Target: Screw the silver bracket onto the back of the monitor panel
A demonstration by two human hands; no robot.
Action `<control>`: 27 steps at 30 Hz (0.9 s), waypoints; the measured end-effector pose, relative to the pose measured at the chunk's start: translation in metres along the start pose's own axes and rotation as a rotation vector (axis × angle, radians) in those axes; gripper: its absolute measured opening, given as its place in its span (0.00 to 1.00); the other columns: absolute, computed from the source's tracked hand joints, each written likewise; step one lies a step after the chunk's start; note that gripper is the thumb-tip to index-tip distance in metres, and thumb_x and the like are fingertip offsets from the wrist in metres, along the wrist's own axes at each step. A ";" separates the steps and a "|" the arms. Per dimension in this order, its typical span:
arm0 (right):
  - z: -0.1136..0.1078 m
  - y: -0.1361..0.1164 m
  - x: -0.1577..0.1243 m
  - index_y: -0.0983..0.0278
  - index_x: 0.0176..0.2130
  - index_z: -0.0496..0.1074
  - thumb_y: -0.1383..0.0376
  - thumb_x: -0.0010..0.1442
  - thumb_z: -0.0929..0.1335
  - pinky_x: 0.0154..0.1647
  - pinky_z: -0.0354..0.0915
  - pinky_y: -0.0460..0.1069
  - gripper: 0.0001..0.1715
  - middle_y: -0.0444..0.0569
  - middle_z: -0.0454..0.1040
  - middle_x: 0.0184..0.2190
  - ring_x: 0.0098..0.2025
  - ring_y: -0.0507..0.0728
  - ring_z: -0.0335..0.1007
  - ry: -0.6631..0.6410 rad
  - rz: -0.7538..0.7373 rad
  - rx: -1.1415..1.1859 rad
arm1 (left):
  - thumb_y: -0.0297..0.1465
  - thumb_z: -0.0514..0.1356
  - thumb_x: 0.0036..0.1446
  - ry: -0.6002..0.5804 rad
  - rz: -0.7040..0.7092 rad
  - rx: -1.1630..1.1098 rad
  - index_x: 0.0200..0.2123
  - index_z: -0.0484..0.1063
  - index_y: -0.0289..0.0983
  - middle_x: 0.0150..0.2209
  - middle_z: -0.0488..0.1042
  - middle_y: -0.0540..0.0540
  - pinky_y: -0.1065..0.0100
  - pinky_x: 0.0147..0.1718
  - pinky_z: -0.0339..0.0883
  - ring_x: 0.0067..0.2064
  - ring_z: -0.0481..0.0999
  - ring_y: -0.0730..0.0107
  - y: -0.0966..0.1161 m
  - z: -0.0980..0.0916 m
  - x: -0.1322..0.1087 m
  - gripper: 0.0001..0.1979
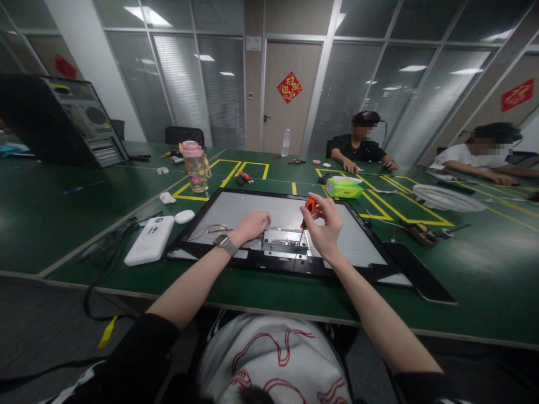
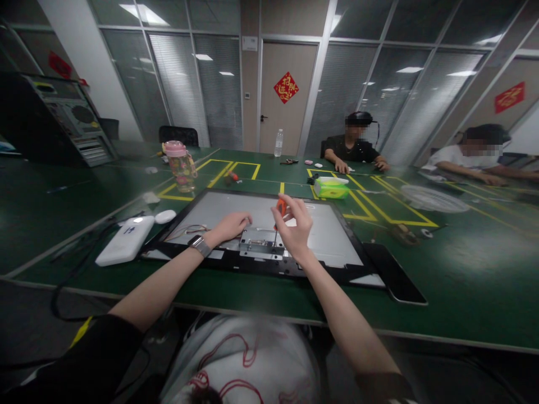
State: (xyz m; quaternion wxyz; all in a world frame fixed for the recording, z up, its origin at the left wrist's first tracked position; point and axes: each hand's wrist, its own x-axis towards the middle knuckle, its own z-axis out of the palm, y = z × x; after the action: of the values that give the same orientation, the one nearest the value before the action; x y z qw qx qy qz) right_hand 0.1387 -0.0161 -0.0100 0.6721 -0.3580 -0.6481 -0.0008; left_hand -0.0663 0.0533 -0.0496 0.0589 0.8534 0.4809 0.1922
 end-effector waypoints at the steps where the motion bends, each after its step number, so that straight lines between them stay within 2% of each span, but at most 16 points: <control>1: 0.001 0.000 -0.001 0.56 0.49 0.74 0.62 0.58 0.70 0.27 0.69 0.48 0.17 0.47 0.71 0.35 0.30 0.53 0.66 -0.016 -0.024 -0.008 | 0.26 0.48 0.62 -0.002 -0.001 -0.001 0.41 0.75 0.37 0.41 0.78 0.43 0.65 0.44 0.68 0.42 0.76 0.62 0.000 0.000 0.000 0.15; 9: 0.005 0.001 -0.003 0.59 0.48 0.74 0.66 0.59 0.69 0.24 0.69 0.46 0.16 0.47 0.71 0.34 0.28 0.51 0.67 -0.024 -0.149 -0.039 | 0.26 0.48 0.63 -0.003 -0.009 0.002 0.41 0.75 0.37 0.40 0.78 0.44 0.65 0.43 0.68 0.42 0.76 0.62 0.002 -0.001 0.001 0.15; 15: 0.006 0.001 -0.004 0.59 0.47 0.73 0.67 0.60 0.68 0.24 0.68 0.46 0.14 0.47 0.71 0.33 0.26 0.50 0.65 -0.032 -0.153 -0.054 | 0.27 0.48 0.63 0.005 -0.006 0.005 0.41 0.75 0.37 0.40 0.78 0.44 0.65 0.42 0.68 0.41 0.76 0.62 0.001 0.000 0.000 0.15; 21: 0.005 0.003 -0.003 0.58 0.47 0.73 0.66 0.59 0.69 0.25 0.67 0.47 0.15 0.46 0.70 0.33 0.27 0.51 0.64 0.031 -0.140 -0.081 | 0.27 0.48 0.62 0.005 0.003 -0.020 0.41 0.75 0.37 0.40 0.78 0.43 0.66 0.42 0.68 0.41 0.76 0.62 0.001 0.000 0.000 0.15; 27: 0.006 0.004 -0.006 0.59 0.46 0.73 0.67 0.58 0.69 0.26 0.65 0.47 0.14 0.46 0.70 0.33 0.28 0.52 0.64 0.002 -0.106 -0.035 | 0.26 0.48 0.62 0.002 -0.003 -0.014 0.41 0.75 0.37 0.40 0.78 0.43 0.65 0.42 0.68 0.41 0.76 0.62 -0.001 0.001 0.001 0.15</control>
State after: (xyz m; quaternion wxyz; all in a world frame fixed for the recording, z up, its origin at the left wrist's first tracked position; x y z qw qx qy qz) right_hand 0.1350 -0.0128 -0.0177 0.6654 -0.3349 -0.6654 -0.0481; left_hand -0.0659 0.0549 -0.0509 0.0650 0.8520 0.4810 0.1963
